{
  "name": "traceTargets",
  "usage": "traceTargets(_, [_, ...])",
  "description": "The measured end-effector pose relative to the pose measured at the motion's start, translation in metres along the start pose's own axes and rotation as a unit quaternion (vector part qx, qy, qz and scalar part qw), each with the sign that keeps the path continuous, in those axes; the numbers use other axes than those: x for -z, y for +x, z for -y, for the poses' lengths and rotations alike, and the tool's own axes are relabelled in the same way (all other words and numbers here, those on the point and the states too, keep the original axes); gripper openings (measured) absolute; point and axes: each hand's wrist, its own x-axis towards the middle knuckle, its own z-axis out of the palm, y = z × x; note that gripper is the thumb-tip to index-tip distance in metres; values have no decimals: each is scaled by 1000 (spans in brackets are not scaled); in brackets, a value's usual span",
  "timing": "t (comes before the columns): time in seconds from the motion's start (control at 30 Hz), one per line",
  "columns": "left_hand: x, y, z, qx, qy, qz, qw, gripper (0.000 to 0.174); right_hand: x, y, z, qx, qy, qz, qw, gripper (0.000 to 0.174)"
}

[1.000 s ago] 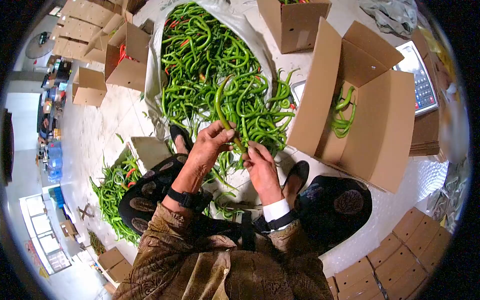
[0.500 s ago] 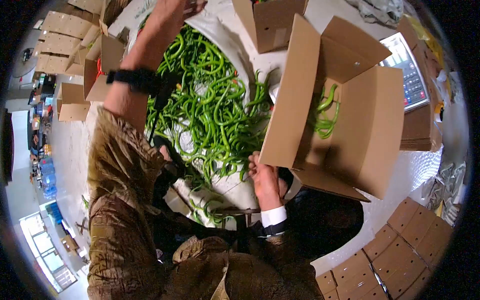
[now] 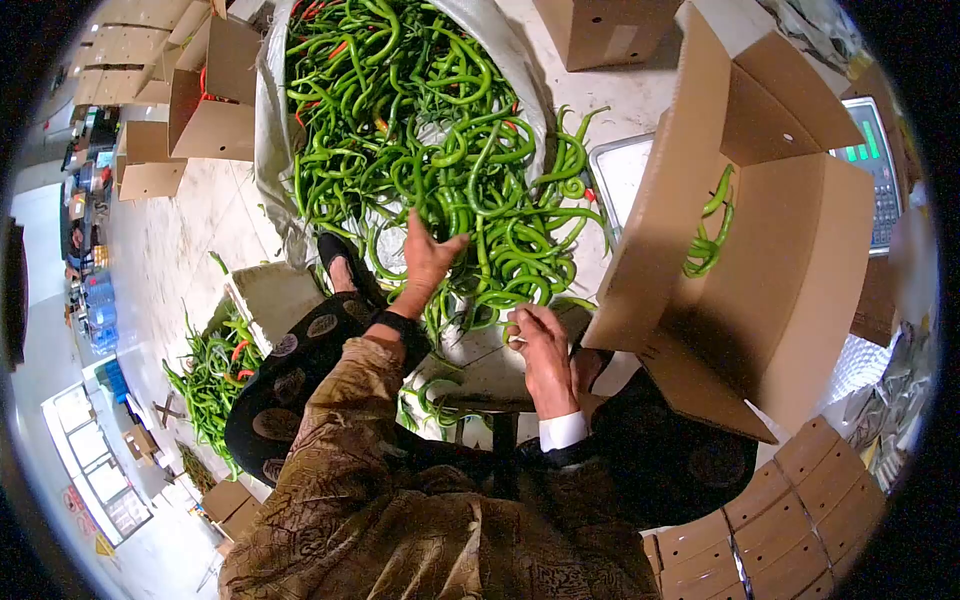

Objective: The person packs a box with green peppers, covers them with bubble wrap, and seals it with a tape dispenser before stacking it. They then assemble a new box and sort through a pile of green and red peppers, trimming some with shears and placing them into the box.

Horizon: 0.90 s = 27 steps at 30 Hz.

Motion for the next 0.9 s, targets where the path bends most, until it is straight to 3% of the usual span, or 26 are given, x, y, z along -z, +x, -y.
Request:
traceTargets(0.03, [-8,-4,-11,-120,51,-84,988,105,-2,0,-2,-1,-1,0,1000,22])
traceTargets(0.1, [-19,-8,-30,-94,134,-49,985,108,-7,-2,-5,-13,-7,24,1000,21])
traceTargets(0.17, [-27,10,-23,100,56,-9,993,108,-12,-3,-2,-16,-15,23,1000,21])
traceTargets(0.23, [-23,18,-8,5,84,-39,996,106,-12,-6,-3,-13,-15,13,1000,21])
traceTargets(0.27, [-6,29,-14,81,49,63,993,100,-13,-7,-3,-12,-10,14,1000,21])
traceTargets(0.4, [11,2,-36,75,-79,33,994,91,-22,-12,1,-17,-19,33,999,22])
traceTargets(0.5, [-18,-5,6,68,-155,-31,985,88,-25,-14,2,-17,-12,48,999,21])
traceTargets(0.53, [-14,4,2,145,-240,-26,960,86,-25,-15,4,-9,-6,62,998,21])
traceTargets(0.57, [-11,5,-4,143,-242,-27,959,86,-23,-15,5,-7,-7,63,998,21])
traceTargets(0.63, [17,9,-37,215,-413,52,883,82,-22,-15,2,1,-3,52,999,21])
traceTargets(0.67, [37,14,-48,206,-403,73,889,72,-21,-16,1,2,1,53,999,21])
traceTargets(0.7, [56,13,-55,199,-478,121,847,59,-21,-16,2,3,3,58,998,21])
traceTargets(0.77, [90,1,-75,172,-596,156,768,50,-24,-21,4,7,6,68,998,21])
traceTargets(0.83, [111,-7,-79,125,-630,161,750,49,-30,-28,9,16,7,81,997,20])
traceTargets(0.9, [152,-20,-102,123,-681,213,690,50,-30,-33,10,24,7,89,996,19])
